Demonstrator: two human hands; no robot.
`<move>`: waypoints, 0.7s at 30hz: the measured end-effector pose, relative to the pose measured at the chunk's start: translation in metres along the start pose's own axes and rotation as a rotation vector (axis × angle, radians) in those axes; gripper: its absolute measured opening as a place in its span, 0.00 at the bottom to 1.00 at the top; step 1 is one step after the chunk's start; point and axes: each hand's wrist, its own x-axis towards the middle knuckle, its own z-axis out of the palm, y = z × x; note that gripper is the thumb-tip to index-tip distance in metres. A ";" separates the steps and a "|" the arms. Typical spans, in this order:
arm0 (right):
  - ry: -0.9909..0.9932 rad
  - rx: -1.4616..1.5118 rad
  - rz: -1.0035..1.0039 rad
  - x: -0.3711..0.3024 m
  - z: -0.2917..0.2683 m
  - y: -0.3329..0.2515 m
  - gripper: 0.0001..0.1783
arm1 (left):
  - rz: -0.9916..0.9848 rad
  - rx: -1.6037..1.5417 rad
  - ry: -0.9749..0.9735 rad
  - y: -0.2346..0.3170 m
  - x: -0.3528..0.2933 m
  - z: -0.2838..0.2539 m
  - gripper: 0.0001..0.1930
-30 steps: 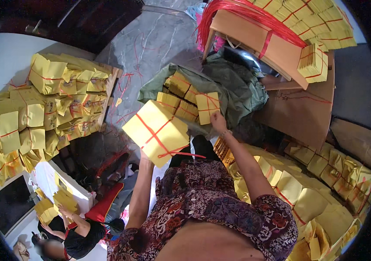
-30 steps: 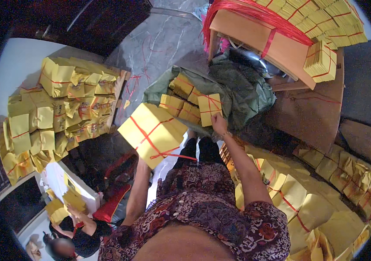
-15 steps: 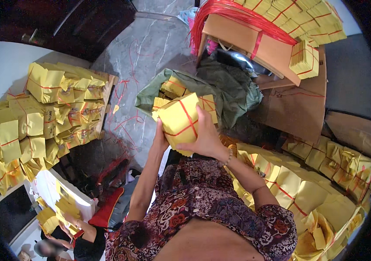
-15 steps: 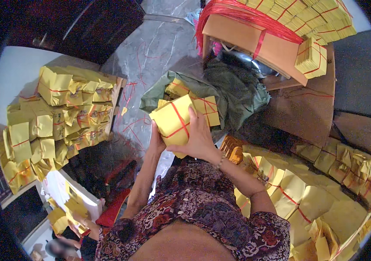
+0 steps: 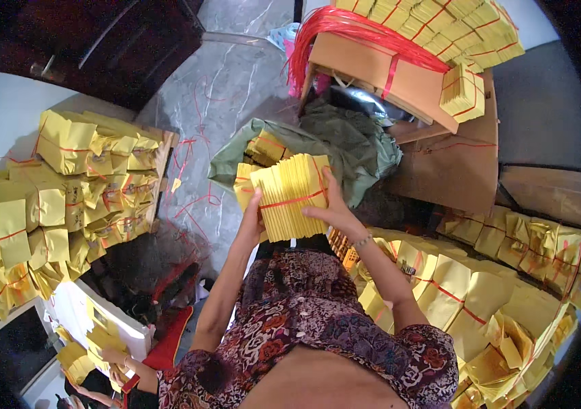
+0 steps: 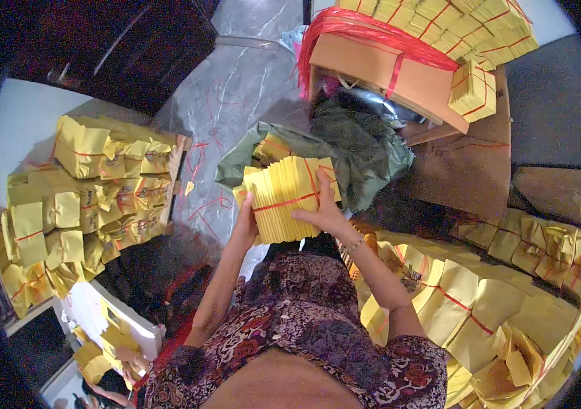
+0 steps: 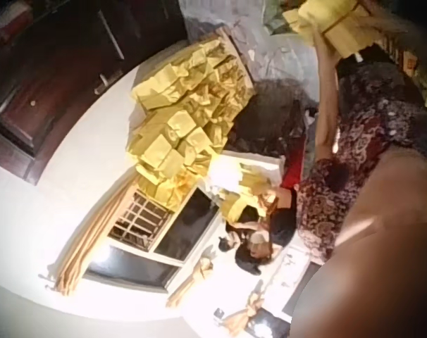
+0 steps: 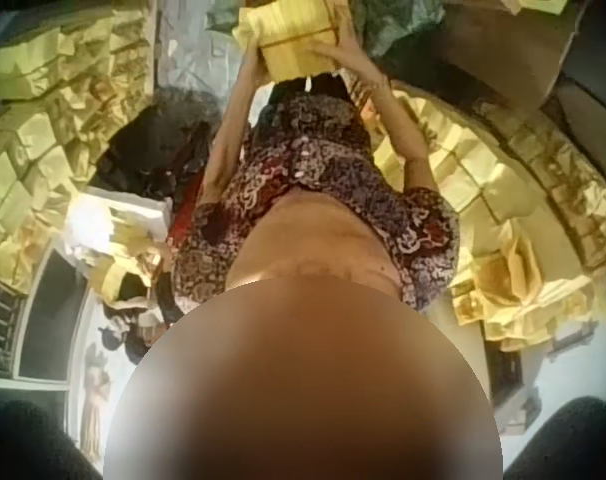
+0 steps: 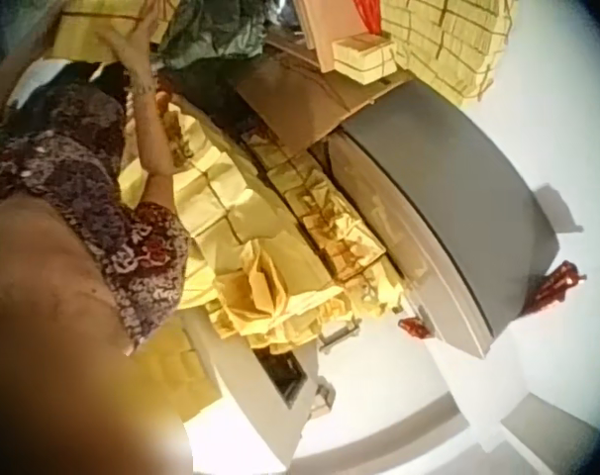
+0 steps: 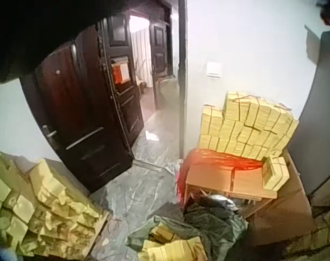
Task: Packing bundled yellow papers into a transport bag.
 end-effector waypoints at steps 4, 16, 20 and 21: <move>-0.038 0.596 0.151 0.009 -0.022 0.008 0.56 | -0.067 0.049 0.042 -0.006 -0.002 -0.023 0.35; 0.840 -0.593 0.292 0.199 -0.212 -0.022 0.63 | 0.206 0.176 0.449 -0.049 0.017 -0.028 0.36; 0.852 -0.682 0.355 0.249 -0.245 -0.013 0.63 | 0.162 0.089 0.516 -0.048 0.017 -0.026 0.36; 0.835 -0.685 0.371 0.255 -0.247 -0.013 0.63 | 0.162 0.079 0.536 -0.049 0.016 -0.027 0.36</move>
